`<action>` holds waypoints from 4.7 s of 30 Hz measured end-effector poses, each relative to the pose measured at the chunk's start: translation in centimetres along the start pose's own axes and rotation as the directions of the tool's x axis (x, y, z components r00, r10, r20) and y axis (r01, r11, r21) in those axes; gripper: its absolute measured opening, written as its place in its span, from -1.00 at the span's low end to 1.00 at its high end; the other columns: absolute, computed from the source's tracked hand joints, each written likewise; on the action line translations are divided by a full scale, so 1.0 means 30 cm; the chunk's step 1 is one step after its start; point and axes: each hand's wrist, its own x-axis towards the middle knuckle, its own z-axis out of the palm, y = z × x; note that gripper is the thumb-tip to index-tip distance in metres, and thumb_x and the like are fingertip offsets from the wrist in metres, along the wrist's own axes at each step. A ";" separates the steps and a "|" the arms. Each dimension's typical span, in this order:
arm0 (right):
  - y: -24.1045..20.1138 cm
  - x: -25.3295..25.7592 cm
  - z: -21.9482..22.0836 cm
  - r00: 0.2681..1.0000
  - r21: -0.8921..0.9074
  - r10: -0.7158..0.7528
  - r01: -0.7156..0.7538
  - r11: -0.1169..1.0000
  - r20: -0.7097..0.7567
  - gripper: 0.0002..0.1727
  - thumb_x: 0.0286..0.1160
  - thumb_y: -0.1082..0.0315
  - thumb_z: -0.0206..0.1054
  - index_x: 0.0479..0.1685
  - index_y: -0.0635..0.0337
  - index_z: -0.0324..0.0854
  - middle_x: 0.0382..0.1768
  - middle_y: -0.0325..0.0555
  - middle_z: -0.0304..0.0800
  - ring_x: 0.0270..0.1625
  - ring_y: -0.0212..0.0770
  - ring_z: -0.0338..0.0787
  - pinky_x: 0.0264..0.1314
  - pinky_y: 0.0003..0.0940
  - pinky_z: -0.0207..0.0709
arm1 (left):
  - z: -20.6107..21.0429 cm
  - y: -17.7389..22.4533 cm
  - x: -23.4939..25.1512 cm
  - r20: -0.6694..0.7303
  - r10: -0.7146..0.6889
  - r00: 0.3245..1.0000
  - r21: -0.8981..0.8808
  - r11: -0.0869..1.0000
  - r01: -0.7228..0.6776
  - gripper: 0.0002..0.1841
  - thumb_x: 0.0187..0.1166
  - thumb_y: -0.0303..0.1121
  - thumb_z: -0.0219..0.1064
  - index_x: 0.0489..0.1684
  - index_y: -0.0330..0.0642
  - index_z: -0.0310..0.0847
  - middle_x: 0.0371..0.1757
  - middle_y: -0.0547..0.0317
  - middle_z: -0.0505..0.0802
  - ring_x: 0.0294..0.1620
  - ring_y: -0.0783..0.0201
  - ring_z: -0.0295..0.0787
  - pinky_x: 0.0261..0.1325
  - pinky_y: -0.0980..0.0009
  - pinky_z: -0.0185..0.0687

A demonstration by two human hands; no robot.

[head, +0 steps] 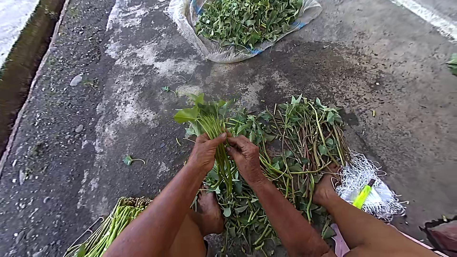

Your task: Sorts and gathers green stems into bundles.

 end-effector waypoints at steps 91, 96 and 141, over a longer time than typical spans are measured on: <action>0.350 -0.080 -0.053 0.331 -0.680 0.796 -0.415 0.605 0.506 -0.64 0.58 0.39 0.22 0.26 0.28 0.72 0.13 0.24 0.82 0.15 0.15 0.82 0.28 0.21 0.61 | -0.106 0.107 -0.006 -0.108 0.477 0.872 -0.026 0.876 -0.482 -0.86 0.68 -0.59 0.19 0.04 -0.17 0.53 -0.34 0.17 0.85 -0.29 0.11 0.91 0.00 0.05 0.92; 0.396 -0.089 -0.101 0.475 -0.778 0.832 -0.391 0.491 0.286 -0.58 0.58 0.27 0.31 0.37 0.20 0.70 0.42 0.25 0.66 0.51 0.27 0.61 0.50 0.32 0.43 | -0.111 0.106 -0.012 -0.136 0.351 0.926 0.002 0.935 -0.354 -0.84 0.64 -0.64 0.22 -0.02 -0.17 0.58 -0.26 0.15 0.88 -0.29 0.18 0.91 -0.07 0.17 0.92; 0.374 0.016 -0.256 0.886 -0.025 0.428 -0.431 0.902 0.177 -0.75 0.55 0.41 0.41 0.12 0.33 0.77 0.05 0.09 0.83 0.03 -0.09 0.83 0.15 -0.09 0.73 | -0.058 0.017 -0.010 0.154 0.095 0.984 -0.063 0.994 -0.086 -0.72 0.64 -0.67 0.17 0.22 -0.28 0.61 -0.20 -0.01 0.87 -0.23 0.10 0.91 0.02 0.09 0.90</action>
